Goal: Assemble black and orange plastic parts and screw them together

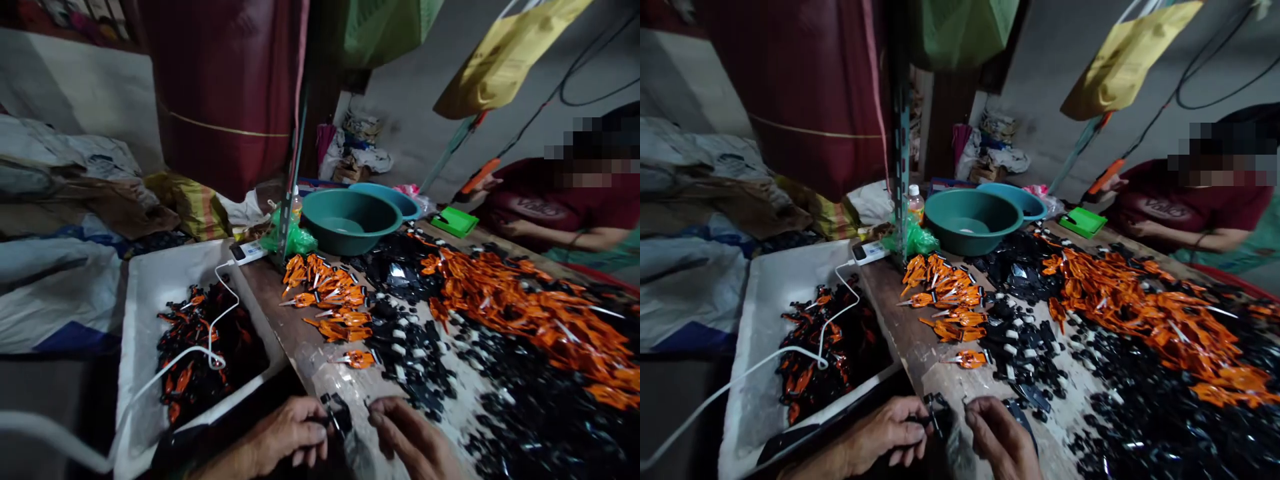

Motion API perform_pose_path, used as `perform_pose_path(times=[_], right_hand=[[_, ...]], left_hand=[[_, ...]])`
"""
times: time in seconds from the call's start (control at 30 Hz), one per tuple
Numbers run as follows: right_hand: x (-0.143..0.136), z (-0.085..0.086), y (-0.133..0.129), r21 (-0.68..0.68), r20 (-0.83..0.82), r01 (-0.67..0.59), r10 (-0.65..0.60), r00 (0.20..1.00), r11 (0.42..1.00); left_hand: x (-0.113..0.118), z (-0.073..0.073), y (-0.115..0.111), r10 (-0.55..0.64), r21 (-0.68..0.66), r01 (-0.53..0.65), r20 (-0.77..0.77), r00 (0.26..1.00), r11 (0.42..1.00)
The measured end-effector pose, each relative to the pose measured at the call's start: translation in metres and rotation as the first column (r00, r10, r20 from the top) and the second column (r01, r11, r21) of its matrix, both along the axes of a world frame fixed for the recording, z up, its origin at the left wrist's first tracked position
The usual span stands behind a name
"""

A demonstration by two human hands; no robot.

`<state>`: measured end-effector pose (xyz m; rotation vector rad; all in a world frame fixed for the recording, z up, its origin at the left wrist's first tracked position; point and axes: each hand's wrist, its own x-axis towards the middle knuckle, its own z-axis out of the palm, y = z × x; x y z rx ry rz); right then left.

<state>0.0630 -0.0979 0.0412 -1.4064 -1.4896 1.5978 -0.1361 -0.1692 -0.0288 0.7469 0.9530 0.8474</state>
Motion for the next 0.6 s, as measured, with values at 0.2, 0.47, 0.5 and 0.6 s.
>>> perform_pose_path(times=[0.2,0.47,0.5,0.6], right_hand=[[-0.113,0.004,0.085,0.360,-0.015,-0.078,0.089,0.996,0.930],[-0.155,0.009,0.132,0.480,-0.016,0.011,-0.004,1.000,0.877],[-0.141,0.007,0.120,0.478,-0.007,0.019,-0.017,1.000,0.878],[-0.082,0.002,0.075,0.476,0.035,0.058,-0.084,0.996,0.877]], left_hand=[[-0.025,-0.015,-0.024,0.000,0.016,0.001,-0.074,0.997,1.000],[-0.035,-0.034,-0.032,-0.010,0.039,0.016,-0.134,0.991,0.999],[-0.034,-0.035,-0.031,-0.016,0.034,0.020,-0.114,0.993,0.999],[-0.032,-0.033,-0.025,-0.045,0.013,0.046,-0.082,0.996,0.999]])
